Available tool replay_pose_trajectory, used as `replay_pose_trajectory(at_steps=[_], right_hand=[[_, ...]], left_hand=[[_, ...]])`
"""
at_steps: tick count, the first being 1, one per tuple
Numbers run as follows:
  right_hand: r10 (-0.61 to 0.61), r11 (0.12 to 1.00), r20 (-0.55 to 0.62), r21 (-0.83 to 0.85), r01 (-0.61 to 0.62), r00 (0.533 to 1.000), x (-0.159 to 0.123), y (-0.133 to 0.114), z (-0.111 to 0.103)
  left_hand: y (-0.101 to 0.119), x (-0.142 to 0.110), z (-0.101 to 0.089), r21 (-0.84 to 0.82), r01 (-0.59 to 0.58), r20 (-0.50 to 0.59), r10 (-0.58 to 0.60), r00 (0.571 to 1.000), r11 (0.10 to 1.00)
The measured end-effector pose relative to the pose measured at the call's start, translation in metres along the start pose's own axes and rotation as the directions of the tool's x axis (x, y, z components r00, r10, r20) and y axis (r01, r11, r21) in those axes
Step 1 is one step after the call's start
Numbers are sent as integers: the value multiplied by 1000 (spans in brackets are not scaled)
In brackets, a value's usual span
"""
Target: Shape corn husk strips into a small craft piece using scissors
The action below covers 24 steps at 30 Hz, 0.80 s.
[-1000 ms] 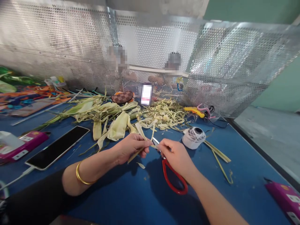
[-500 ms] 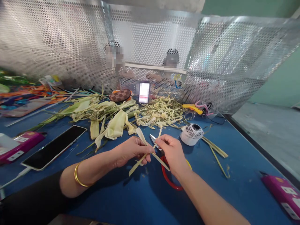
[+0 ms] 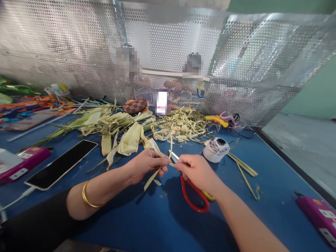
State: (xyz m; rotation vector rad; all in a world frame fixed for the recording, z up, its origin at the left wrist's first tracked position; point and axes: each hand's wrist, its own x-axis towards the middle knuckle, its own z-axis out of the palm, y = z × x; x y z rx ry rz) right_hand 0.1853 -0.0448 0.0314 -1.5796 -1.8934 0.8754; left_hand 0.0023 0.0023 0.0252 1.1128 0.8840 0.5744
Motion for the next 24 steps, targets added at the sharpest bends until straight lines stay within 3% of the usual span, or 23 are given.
replay_pose_trajectory(at_steps=[4,6,9,11,14,17,24], right_hand=[[-41,998,25,-43,42,999,-1,2,-6],[-133,987,-133,-105,119,982,-2,0,-8],[-338,935,-402,-248,254,851,-4,-4,-4],[-418,899,-410,-313,305,811,-3,-6,3],[-408,900,-344,-308,309,845,-1,-8,17],[-347,929,-343,-252,271,873,0,-8,28],[-361,928,-464,-267,261,809,5,-2,35]], left_hand=[[-1,1,2,-31,-21,-31,20,999,999],[-2,0,2,-22,-27,-55,25,998,999],[-5,-2,6,85,2,-19,-1,1000,996],[-8,-5,11,191,17,39,-25,999,981],[-11,-8,18,297,8,106,-41,993,955],[-13,-10,21,314,0,106,-35,994,950],[-16,-9,20,243,1,134,-34,990,970]])
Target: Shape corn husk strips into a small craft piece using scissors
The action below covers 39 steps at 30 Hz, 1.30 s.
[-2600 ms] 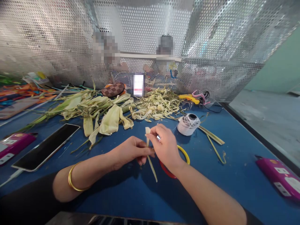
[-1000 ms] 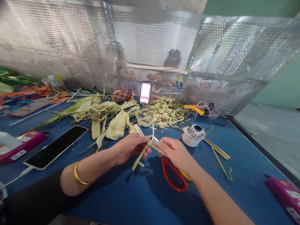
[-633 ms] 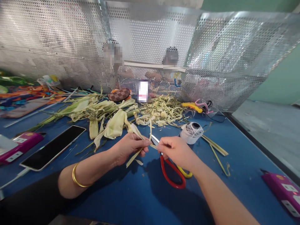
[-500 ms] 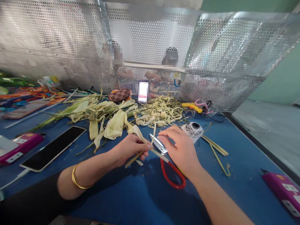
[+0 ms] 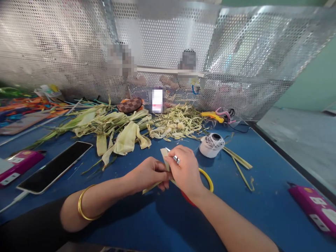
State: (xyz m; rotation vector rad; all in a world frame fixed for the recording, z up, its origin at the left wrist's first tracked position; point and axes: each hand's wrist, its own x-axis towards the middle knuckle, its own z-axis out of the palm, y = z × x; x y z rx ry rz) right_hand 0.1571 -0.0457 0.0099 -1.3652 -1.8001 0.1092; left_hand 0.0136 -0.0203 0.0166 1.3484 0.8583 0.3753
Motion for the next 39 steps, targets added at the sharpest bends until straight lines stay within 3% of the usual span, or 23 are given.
replay_pose_trajectory(at_steps=[3,6,9,12,15,24,25,27,29,30,32,35,37,39], right_hand=[[-71,995,-58,-68,67,996,1,7,-4],[-321,923,-108,-257,286,941,2,7,-16],[-527,777,122,-332,535,841,0,1,-23],[-576,637,354,-371,676,737,-3,-6,-17],[-583,573,397,-417,706,708,-6,-7,-9],[-668,637,304,-238,733,679,-12,-6,-7],[-649,684,269,-204,701,712,-11,-6,-8],[-514,839,132,-131,529,848,-8,-4,-11],[-224,974,-12,-26,224,974,-4,0,-14],[-59,997,-28,42,60,998,-2,2,-14],[206,960,96,174,-220,974,1,6,-13],[370,802,372,334,-494,851,3,6,-9],[419,725,397,395,-564,816,2,4,-5],[464,704,327,428,-567,823,0,3,-2]], left_hand=[[-1,3,-3,-95,28,-23,-30,999,995],[0,6,-11,-291,33,-70,-55,996,956],[3,8,-20,-453,-12,-114,-45,992,891],[5,9,-24,-495,-66,-149,-10,989,866],[5,8,-22,-481,-110,-172,30,985,870],[2,8,-16,-481,-146,-244,29,969,864],[3,8,-17,-470,-142,-241,28,970,871],[4,7,-18,-441,-126,-220,30,975,888],[6,5,-18,-398,-103,-175,34,984,912],[6,4,-17,-370,-88,-149,35,988,925],[5,2,-15,-301,-67,-104,37,994,951],[3,1,-13,-188,-56,-61,45,997,980],[1,1,-12,-132,-59,-49,53,997,989],[0,2,-11,-110,-63,-50,58,997,992]])
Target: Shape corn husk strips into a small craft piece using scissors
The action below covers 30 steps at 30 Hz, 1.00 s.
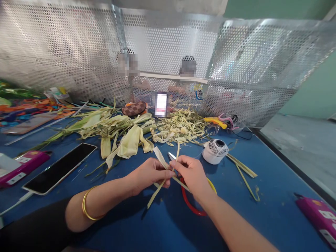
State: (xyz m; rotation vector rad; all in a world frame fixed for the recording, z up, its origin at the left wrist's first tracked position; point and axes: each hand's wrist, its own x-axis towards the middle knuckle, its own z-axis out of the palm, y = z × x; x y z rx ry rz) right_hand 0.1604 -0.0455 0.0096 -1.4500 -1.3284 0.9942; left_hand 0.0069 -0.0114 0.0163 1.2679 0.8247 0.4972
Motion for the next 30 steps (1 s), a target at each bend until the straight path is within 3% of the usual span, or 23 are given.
replay_pose_trajectory(at_steps=[3,5,9,12,17,19,25,30], right_hand=[[-37,999,-118,9,39,992,0,3,1],[-95,994,-126,-59,88,987,2,5,-2],[-185,935,24,-304,184,982,4,1,-13],[-200,849,144,-469,245,969,2,-3,-19],[-299,744,160,-578,335,941,1,-4,-19],[-308,747,146,-575,333,940,2,-3,-19],[-390,782,25,-519,345,921,7,0,-27],[-474,765,18,-487,421,881,12,4,-35]], left_hand=[[2,0,1,-8,-4,-15,4,1000,1000],[3,1,0,-8,-8,-61,8,998,1000],[5,5,-5,-73,-58,-190,43,981,996],[6,8,-9,-119,-61,-210,35,977,991],[5,10,-11,-137,-43,-245,9,970,990],[4,10,-12,-140,-51,-226,18,974,989],[13,8,-20,-231,-57,-7,57,998,971],[20,13,-31,-264,-13,49,27,998,964]])
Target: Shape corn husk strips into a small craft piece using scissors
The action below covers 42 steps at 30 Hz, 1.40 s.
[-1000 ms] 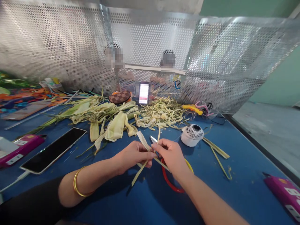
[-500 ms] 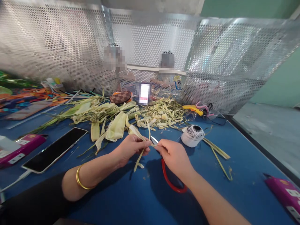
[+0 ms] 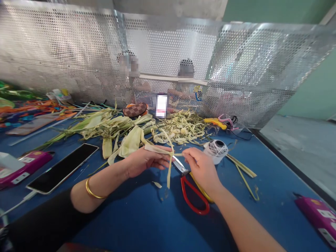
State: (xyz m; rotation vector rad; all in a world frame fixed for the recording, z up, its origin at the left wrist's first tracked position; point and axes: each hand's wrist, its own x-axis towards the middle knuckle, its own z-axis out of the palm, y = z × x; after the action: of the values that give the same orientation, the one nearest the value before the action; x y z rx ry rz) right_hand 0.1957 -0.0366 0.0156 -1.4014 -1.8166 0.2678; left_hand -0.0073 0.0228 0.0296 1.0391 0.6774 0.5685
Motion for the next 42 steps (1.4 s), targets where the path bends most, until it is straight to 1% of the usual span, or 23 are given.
replay_pose_trajectory(at_steps=[3,6,9,12,15,19,21,24,26,29,36,42], right_hand=[[-54,999,-10,-1,54,999,1,4,-3],[-133,991,33,-28,134,991,2,4,-5],[-222,970,88,-81,229,971,2,2,-4],[-287,940,102,-161,300,953,1,2,0],[-324,913,74,-236,332,943,1,5,4],[-346,887,0,-326,327,938,3,10,9],[-371,858,-43,-399,324,928,3,11,12],[-417,790,-101,-531,306,903,2,6,17],[-466,717,-85,-619,320,881,1,2,19],[-528,609,-31,-710,354,848,2,-1,23],[-573,509,55,-758,408,818,2,4,25],[-596,463,111,-762,453,795,-2,9,17]], left_hand=[[3,3,-5,-84,60,36,-58,998,995],[3,3,-6,-100,119,54,-114,992,988],[0,-1,-3,37,102,60,-104,993,994],[-6,-3,2,212,68,72,-85,994,975],[-11,-1,5,275,25,-8,-24,1000,961],[-11,3,5,257,-2,-118,34,992,966],[-10,4,5,269,-5,-133,42,990,963],[-10,4,6,285,-19,-114,54,992,958],[-11,4,7,282,-36,-111,70,991,959],[-11,2,8,275,-25,-118,59,991,961],[-10,-1,10,255,16,-109,13,994,967],[-15,1,14,228,39,-104,-15,995,973]])
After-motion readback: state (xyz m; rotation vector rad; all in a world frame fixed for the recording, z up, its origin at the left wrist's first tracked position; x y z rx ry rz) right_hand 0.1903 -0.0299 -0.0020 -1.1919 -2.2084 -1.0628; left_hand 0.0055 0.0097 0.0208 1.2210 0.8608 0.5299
